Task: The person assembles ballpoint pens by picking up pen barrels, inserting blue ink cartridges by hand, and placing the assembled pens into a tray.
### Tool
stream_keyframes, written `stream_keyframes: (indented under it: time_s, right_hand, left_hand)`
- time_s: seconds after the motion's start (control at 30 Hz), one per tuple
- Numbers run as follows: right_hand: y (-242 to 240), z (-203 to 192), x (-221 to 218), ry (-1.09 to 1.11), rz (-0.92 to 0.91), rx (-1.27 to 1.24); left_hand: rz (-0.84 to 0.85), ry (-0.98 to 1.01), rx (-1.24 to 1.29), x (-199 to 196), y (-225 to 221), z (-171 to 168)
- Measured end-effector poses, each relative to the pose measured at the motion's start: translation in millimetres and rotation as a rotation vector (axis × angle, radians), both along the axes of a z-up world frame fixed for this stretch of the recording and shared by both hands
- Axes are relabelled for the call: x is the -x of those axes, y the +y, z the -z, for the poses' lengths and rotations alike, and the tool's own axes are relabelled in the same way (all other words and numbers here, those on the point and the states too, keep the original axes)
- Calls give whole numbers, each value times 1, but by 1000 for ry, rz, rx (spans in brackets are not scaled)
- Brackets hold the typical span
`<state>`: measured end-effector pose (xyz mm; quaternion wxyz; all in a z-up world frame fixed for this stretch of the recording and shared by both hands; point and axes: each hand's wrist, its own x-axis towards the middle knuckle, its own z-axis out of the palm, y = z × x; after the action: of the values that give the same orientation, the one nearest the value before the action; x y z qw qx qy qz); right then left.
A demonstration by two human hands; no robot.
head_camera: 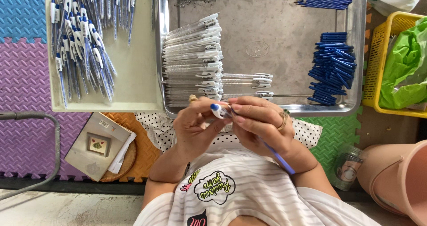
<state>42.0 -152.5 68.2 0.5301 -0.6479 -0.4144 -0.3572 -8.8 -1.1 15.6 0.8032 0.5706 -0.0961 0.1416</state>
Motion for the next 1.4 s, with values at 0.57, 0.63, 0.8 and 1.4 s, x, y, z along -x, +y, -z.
stream_keyframes:
  time_s: [0.57,0.63,0.8,1.4]
  right_hand:
    - [-3,-9,0,-24,-42,84]
    - [-3,-8,1,-21,-40,81]
    - [1,-7,2,-28,-16,58]
    - [-9,19,-3,224,-142,-16]
  left_hand:
    - [48,16,53,0,4,18]
    - [48,1,44,1,3,18]
    - [-3,-18,14,2,0,18]
    - [54,82,15,-10,5,16]
